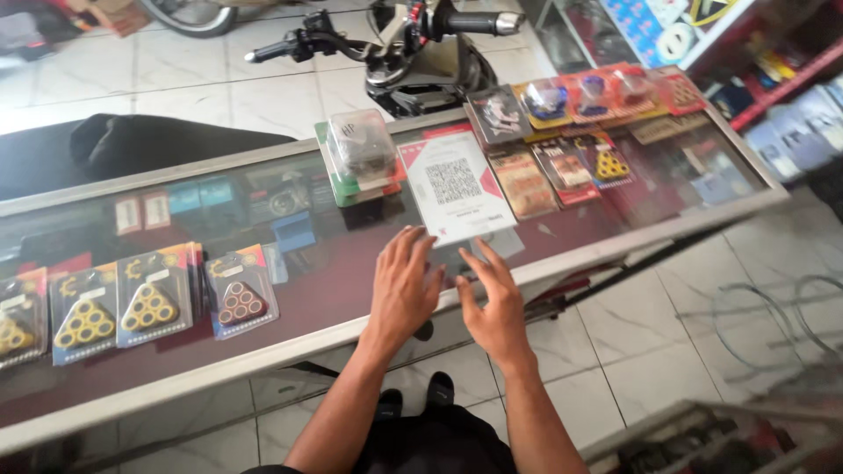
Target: The person picks up various motorcycle part packages, including LED bulbs and rollers, from a glass counter and hangs them on metal hooks on a grid-style display rack.
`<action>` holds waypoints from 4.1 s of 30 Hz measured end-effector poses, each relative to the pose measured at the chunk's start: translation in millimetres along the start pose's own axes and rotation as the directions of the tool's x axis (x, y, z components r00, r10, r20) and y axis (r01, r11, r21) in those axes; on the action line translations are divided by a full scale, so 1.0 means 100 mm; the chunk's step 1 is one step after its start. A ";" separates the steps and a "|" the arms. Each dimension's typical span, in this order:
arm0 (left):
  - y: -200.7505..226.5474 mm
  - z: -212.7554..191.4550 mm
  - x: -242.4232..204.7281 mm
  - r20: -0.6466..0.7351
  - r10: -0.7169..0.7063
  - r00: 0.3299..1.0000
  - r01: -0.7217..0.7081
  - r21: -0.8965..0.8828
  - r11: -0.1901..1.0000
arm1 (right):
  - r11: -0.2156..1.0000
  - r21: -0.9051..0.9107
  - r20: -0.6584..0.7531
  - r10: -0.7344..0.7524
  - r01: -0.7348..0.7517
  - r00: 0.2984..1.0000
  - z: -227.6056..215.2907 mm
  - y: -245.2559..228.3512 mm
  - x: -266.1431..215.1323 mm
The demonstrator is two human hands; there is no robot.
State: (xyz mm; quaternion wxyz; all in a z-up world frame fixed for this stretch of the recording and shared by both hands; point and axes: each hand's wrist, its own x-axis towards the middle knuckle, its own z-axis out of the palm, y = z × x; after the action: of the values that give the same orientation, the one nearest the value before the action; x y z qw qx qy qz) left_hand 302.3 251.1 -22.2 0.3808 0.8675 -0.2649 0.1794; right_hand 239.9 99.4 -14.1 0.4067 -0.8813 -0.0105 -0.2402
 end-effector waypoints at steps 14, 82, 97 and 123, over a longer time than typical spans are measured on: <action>0.01 0.16 0.25 -0.177 -0.184 0.967 0.210 0.140 0.968 | 0.968 0.203 0.242 -0.192 0.144 0.951 0.14 0.38 0.72; -0.27 -0.16 0.03 0.438 -0.281 0.854 0.518 -0.765 0.383 | 0.676 0.718 -0.098 0.333 -0.166 0.938 0.31 -0.33 -0.03; 0.45 -0.06 -0.15 0.560 0.091 0.824 0.474 -0.767 0.432 | 0.761 0.643 -0.377 0.411 -0.085 0.830 -0.29 -0.49 -0.84; 2.61 1.37 -0.61 0.649 0.498 0.575 0.452 -0.759 0.469 | 0.853 0.519 -0.712 0.462 -0.046 0.529 -2.16 0.21 -2.21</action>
State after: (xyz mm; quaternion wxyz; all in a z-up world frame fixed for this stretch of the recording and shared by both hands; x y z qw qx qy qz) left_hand 112.9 18.6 6.0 0.5972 0.5091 -0.4731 -0.4005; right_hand -41.1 -31.3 -4.6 0.5831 -0.5437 0.2573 -0.5460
